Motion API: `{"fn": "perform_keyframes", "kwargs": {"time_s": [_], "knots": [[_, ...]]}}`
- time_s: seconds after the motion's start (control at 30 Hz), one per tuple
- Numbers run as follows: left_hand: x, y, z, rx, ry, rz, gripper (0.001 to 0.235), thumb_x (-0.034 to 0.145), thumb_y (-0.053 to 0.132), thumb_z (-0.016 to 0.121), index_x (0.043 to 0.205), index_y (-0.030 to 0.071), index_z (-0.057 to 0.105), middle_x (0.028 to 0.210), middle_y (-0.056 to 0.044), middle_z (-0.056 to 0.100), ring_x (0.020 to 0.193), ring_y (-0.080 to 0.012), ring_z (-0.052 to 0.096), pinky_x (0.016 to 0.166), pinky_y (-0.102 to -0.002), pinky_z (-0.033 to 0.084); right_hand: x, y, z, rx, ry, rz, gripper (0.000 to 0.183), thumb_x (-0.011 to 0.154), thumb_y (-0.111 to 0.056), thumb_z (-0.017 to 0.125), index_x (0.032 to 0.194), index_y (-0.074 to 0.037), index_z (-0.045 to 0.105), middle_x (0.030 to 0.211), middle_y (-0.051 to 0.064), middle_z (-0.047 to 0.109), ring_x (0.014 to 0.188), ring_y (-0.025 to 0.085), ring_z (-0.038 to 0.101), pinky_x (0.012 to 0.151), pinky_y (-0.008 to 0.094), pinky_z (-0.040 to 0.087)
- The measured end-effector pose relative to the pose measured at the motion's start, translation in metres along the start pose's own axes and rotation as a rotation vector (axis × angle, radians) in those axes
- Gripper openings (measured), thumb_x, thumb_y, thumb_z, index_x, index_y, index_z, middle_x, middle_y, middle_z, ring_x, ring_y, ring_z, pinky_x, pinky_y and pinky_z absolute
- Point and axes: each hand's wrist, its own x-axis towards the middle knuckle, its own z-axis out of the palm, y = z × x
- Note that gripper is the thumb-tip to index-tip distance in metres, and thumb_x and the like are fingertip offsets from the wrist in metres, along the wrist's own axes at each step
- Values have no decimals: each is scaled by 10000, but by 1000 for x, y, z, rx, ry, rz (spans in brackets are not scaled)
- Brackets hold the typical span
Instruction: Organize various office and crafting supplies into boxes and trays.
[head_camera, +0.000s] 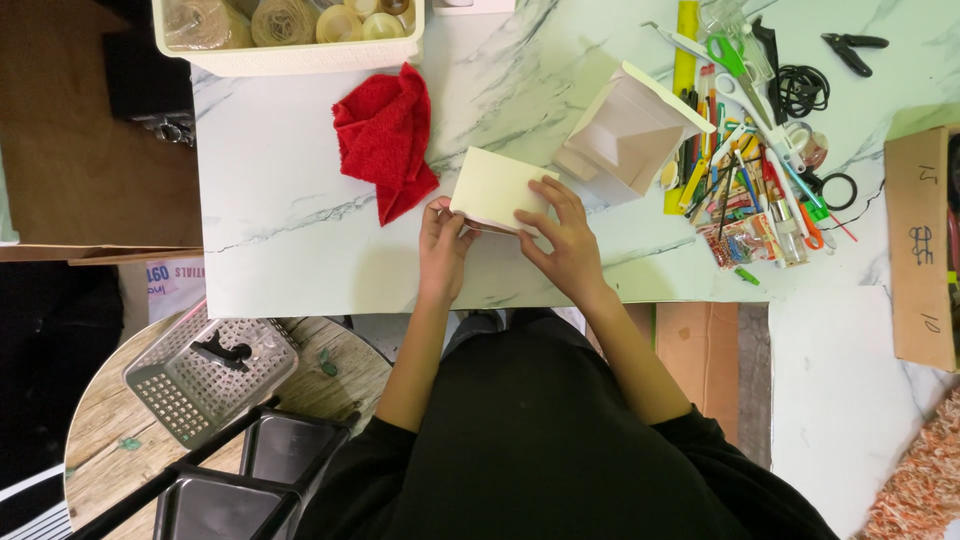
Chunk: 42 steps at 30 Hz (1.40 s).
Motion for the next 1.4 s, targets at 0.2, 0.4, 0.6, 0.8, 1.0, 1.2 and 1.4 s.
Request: {"fn": "perform_keyframes", "kwargs": {"time_s": [0.2, 0.4, 0.6, 0.8, 1.0, 1.2, 1.4], "knots": [[-7, 27, 21, -186, 74, -96, 87, 1013, 134, 520, 1098, 151, 516, 1100, 11, 633, 1016, -119, 616, 881, -322, 474, 0, 0, -1, -6, 5, -19, 268, 845, -70, 808, 1095, -127, 730, 1446, 84, 580, 1413, 339, 520, 1113, 441, 499], [5, 2, -14, -38, 56, -33, 87, 1052, 165, 662, 1094, 130, 595, 1047, 22, 630, 979, -109, 562, 882, -323, 444, 2, 0, -4, 13, 4, -33, 233, 849, -74, 806, 1069, -119, 741, 1431, 88, 586, 1403, 349, 527, 1110, 445, 496], [9, 14, -14, -18, 137, -123, 152, 954, 113, 695, 1093, 105, 634, 1036, -7, 695, 943, -133, 636, 836, -320, 492, 5, 1, -9, 20, -23, -51, 214, 861, -92, 799, 1065, -125, 744, 1430, 106, 587, 1392, 359, 529, 1105, 449, 491], [15, 1, -28, 360, 139, 54, 151, 1026, 44, 718, 1144, 8, 631, 1048, -70, 674, 924, -144, 633, 785, -281, 499, 10, 4, -24, -101, -57, -190, 308, 845, -137, 819, 1144, -152, 745, 1444, 143, 572, 1360, 368, 535, 1083, 480, 471], [3, 13, 29, 167, 160, -16, 420, 923, 22, 682, 1275, 31, 453, 1104, -137, 686, 981, -182, 688, 882, -367, 578, -3, 11, -10, -219, -46, -249, 385, 856, -95, 806, 1229, -148, 729, 1450, 135, 576, 1362, 349, 546, 1093, 477, 479], [1, -10, 30, 184, 117, 38, 386, 978, 71, 691, 1302, -43, 514, 1151, -125, 695, 1057, -181, 680, 974, -364, 565, -5, 13, -12, -142, -61, -195, 457, 840, -80, 800, 1278, -142, 682, 1492, 141, 524, 1401, 354, 504, 1101, 485, 445], [6, -12, 50, 91, 109, 18, 367, 974, 87, 688, 1273, -13, 501, 1153, -93, 692, 1084, -169, 660, 986, -348, 548, -9, 19, -32, -39, -14, -76, 541, 882, -24, 752, 1394, -99, 592, 1522, 176, 479, 1414, 392, 471, 1158, 499, 408]]}}
